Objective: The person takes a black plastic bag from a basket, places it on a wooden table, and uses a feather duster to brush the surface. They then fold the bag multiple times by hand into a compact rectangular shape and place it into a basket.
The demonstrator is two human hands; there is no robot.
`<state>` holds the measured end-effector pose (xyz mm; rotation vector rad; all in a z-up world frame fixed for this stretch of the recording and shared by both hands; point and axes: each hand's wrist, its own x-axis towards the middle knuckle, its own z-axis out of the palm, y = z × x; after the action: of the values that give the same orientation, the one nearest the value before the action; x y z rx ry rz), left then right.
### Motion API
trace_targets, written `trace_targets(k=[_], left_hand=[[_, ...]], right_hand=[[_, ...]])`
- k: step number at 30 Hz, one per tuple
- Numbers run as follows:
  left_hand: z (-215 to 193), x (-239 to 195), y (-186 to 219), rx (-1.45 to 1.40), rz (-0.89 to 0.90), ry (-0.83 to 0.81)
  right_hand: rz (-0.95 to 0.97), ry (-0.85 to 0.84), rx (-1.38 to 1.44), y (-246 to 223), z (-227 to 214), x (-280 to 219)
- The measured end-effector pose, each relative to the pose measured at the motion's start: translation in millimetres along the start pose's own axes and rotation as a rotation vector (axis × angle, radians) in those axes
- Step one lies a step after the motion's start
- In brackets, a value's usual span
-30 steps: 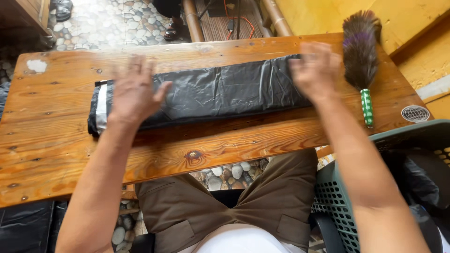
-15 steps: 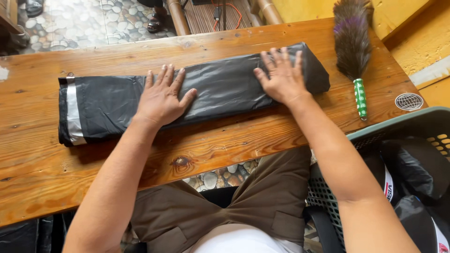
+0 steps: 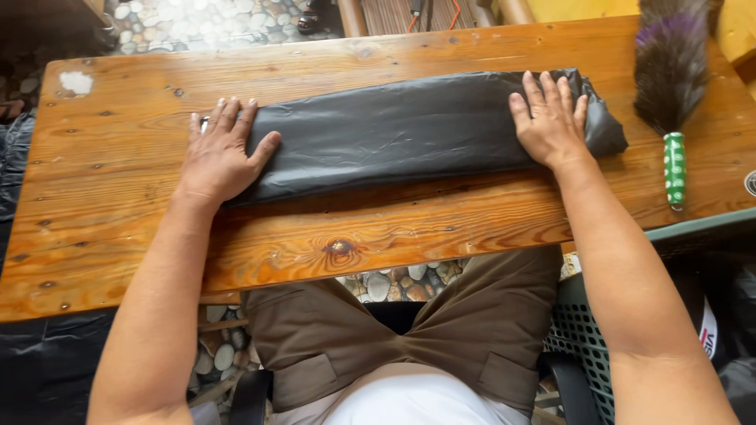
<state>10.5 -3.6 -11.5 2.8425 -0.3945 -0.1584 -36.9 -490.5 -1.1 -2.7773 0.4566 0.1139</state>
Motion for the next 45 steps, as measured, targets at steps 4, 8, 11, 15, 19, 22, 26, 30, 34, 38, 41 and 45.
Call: trace_targets(k=[4,8,11,15,19,22,26,30,34,38,41,45], left_hand=[[2,-3,-1,-0.016,0.016,0.044],[5,-5,-4,-0.003,0.011,0.053],[8,-2,-5,0.009,0.023,0.073],[12,-1,-6,0.021,0.037,0.116],[18,0,-13,0.089,0.059,0.118],[21,1,-15,0.096,0.083,0.126],[21,-1,-15,0.076,0.079,0.161],[23,-1,-18,0.093,0.067,0.164],[22,0,-16,0.098,0.073,0.168],[20,-1,-14,0.090,0.059,0.144],[18,-1,-14,0.098,0.051,0.138],[20,0,-16,0.085,0.051,0.150]], right_hand=[[0.045,-0.100,0.021,-8,-15,-4],[-0.093,0.112,-0.260,-22,3,18],[-0.343,0.170,-0.284,-98,33,-5],[-0.641,-0.184,-0.061,-235,30,-94],[-0.797,0.042,-0.154,-227,110,-61],[-0.718,0.075,-0.173,-194,100,-49],[-0.587,0.244,-0.267,-116,76,-27],[-0.402,0.329,-0.391,-27,46,2],[-0.248,0.303,-0.419,39,28,25],[-0.042,0.150,-0.274,56,23,34],[-0.011,0.106,-0.191,47,21,27],[0.012,0.084,-0.165,47,19,27]])
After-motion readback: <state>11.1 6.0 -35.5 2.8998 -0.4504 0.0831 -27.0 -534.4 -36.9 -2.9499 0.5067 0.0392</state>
